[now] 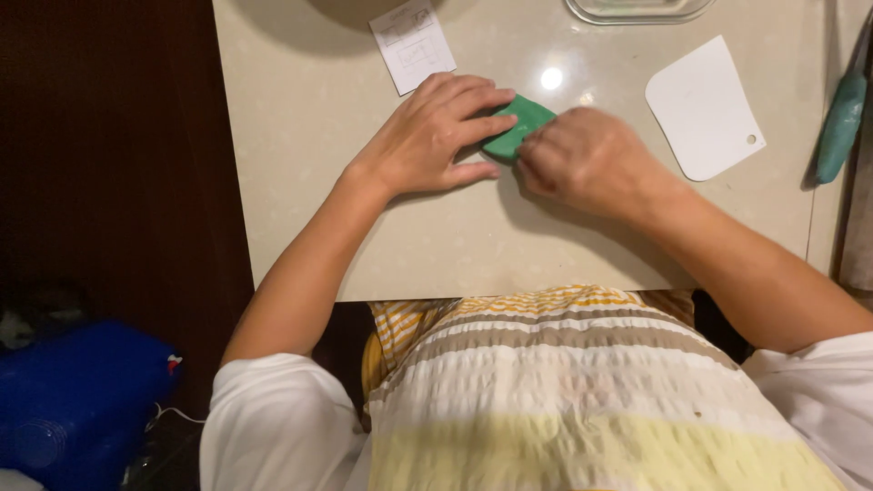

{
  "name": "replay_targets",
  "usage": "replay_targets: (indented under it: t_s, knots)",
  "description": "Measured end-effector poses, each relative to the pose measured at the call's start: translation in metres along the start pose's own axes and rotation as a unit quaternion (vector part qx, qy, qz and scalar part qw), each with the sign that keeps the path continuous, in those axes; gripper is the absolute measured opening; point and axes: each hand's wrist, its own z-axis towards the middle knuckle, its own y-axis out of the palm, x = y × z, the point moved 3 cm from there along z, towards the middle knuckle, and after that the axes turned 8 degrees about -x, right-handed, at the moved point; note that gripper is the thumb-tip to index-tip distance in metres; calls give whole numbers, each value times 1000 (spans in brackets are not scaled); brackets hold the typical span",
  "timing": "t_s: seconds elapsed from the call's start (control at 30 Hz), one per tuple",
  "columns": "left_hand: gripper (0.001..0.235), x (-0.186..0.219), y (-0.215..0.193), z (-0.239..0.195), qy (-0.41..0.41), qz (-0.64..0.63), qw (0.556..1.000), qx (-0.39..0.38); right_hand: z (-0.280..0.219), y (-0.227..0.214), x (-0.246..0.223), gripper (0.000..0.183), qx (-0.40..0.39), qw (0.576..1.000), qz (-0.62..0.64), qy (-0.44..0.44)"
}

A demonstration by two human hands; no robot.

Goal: Shaping and trimming green and black fondant pieces at a decorating station.

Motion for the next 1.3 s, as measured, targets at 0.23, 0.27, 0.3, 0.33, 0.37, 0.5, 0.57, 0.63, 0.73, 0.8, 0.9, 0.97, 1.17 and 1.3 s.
replay_targets:
  t_s: [0.23,0.27,0.3,0.33,0.37,0.5,0.57,0.63,0.73,0.8,0.9,0.97,1.17,1.3]
  knots:
    - [26,8,-2,29,-245,-262,932,-46,-28,-1,71,16,-42,802,526,280]
    - [32,6,0,28,-250,-284,925,-34,-27,-7,75,20,28,779,553,295]
    - [39,5,3,27,-255,-305,917,-23,-27,-12,80,25,98,751,576,308]
    - [39,7,5,19,-252,-303,919,-22,-32,-23,73,25,100,752,574,307]
    - [46,8,2,12,-250,-231,940,34,-38,-38,67,29,107,838,418,335]
    - [50,33,1,-13,-152,42,987,38,-113,-27,54,55,-2,928,-133,349]
    - [58,40,8,-10,-112,20,993,-4,-131,-12,51,72,-20,915,-128,383]
    - [68,48,20,-9,-73,-12,996,-51,-135,-11,43,89,-49,899,-117,418]
    - [77,45,29,0,-49,60,991,-109,-121,-23,50,105,12,903,-96,419]
    - [81,45,30,3,-69,90,984,-141,-132,-12,66,103,46,897,13,439]
    - [83,43,24,10,-48,71,988,-130,-150,2,82,66,7,886,90,454]
    - [85,41,36,11,-35,81,986,-139,-117,-21,62,57,-19,885,112,451]
    - [96,58,53,17,-83,100,983,-130,-51,-29,46,32,-16,936,41,349]
    - [97,62,53,18,-117,105,981,-114,-7,-2,24,25,-63,954,-3,293]
